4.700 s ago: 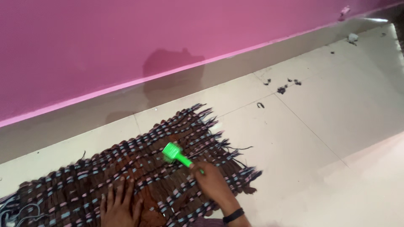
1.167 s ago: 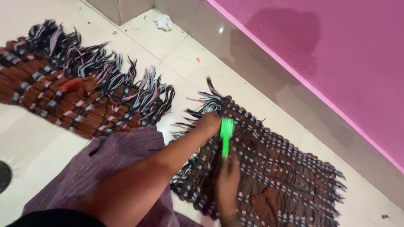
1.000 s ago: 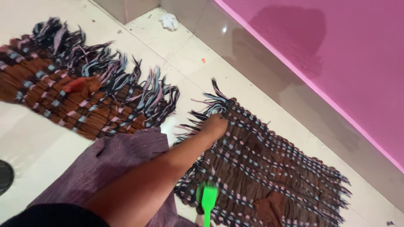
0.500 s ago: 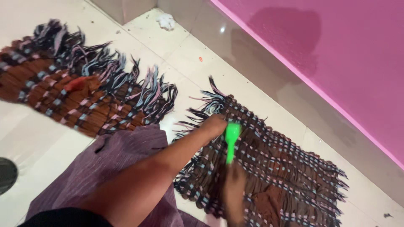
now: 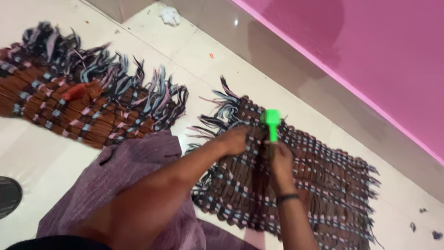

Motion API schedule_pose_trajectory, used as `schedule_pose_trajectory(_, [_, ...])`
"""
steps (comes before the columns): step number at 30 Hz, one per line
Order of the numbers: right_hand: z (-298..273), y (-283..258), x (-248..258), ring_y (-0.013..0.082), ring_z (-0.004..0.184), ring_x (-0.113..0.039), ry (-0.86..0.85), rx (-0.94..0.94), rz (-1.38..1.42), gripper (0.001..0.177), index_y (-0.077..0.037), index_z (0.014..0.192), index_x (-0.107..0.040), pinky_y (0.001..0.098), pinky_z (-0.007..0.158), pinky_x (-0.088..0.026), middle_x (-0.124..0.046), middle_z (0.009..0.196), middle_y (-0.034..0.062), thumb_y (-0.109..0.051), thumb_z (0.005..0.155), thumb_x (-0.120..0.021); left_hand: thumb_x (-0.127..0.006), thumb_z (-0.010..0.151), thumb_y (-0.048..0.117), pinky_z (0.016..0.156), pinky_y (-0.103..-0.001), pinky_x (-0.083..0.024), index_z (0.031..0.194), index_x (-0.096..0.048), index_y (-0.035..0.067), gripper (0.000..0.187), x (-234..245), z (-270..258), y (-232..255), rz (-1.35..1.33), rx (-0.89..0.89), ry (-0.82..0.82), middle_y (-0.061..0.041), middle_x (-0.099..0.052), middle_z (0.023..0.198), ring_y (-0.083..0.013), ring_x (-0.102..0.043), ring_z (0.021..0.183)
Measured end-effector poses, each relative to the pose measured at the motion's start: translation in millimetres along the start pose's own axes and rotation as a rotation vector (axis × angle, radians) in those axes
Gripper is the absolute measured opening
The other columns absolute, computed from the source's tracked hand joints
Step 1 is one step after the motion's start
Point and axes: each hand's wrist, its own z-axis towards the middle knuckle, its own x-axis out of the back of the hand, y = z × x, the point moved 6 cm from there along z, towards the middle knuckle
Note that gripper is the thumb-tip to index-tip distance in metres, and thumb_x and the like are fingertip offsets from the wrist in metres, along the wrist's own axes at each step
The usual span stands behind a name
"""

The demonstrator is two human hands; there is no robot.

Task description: The person cleans two small woven rugs on the floor using a green brush to scrub away debris and lint.

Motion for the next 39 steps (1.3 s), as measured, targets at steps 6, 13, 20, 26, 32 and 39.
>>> schedule_pose_trajectory(6, [-85.2,64.5,-8.6,0.0106,0.061,-0.047,0.021,-0.025,-0.171,0.032,-0.006,0.092,-0.067,0.0306,0.055,-0.039,-0.054,0.069,0.0,-0.027,0.107,-0.047,-0.064,0.085,0.015,0.117,-0.039,-0.025,0.155,-0.033,0.001,0.078,-0.9,-10.4,6.9,0.086,0.045,-0.142,-0.024,-0.022,0.165,-0.0348,-0.024,0.147])
schedule_pose_trajectory(13, [-171.0,44.3,39.2,0.0112,0.058,-0.047,0.1,-0.172,-0.143,0.032,-0.006,0.09,-0.064,0.03,0.053,-0.038,-0.055,0.069,0.0007,-0.027,0.107,-0.047,-0.057,0.087,0.013,0.109,-0.042,-0.05,0.129,-0.067,0.003,0.044,40.2,-22.7,32.5,-0.136,0.065,0.089,-0.021,-0.069,0.132,-0.0362,-0.063,0.126])
schedule_pose_trajectory(20, [7.8,31.7,51.5,0.0109,0.057,-0.046,0.146,-0.007,0.053,0.026,-0.007,0.092,-0.063,0.0291,0.053,-0.037,-0.057,0.069,-0.0004,-0.024,0.105,-0.05,-0.062,0.086,0.019,0.107,-0.046,-0.047,0.135,-0.06,0.004,0.051,6.7,-19.9,18.9,-0.006,0.096,-0.157,-0.024,-0.063,0.132,-0.04,-0.06,0.124])
schedule_pose_trajectory(26, [-93.0,123.0,50.4,0.0141,0.054,-0.048,0.195,-0.092,-0.228,0.032,0.0,0.093,-0.065,0.0338,0.048,-0.039,-0.055,0.062,0.0041,-0.025,0.105,-0.048,-0.063,0.085,0.02,0.107,-0.046,-0.046,0.14,-0.055,0.004,0.058,1.1,-5.7,6.7,-0.022,0.067,-0.188,-0.024,-0.061,0.135,-0.0405,-0.059,0.125])
schedule_pose_trajectory(32, [-157.7,96.1,42.4,0.0114,0.056,-0.045,0.222,-0.27,-0.092,0.033,0.0,0.094,-0.065,0.0317,0.048,-0.036,-0.052,0.066,0.0015,-0.027,0.107,-0.051,-0.058,0.083,0.015,0.104,-0.047,-0.049,0.132,-0.06,0.002,0.051,6.0,-7.6,13.9,0.009,0.067,-0.131,-0.026,-0.066,0.127,-0.042,-0.063,0.12])
schedule_pose_trajectory(39, [-91.7,52.1,27.7,0.0081,0.056,-0.04,0.203,-0.207,0.111,0.034,-0.003,0.098,-0.07,0.0284,0.048,-0.031,-0.049,0.067,-0.002,-0.031,0.107,-0.053,-0.054,0.085,0.013,0.102,-0.049,-0.051,0.119,-0.07,-0.001,0.04,14.3,-9.7,4.0,-0.063,0.194,-0.06,-0.03,-0.068,0.119,-0.0443,-0.066,0.115])
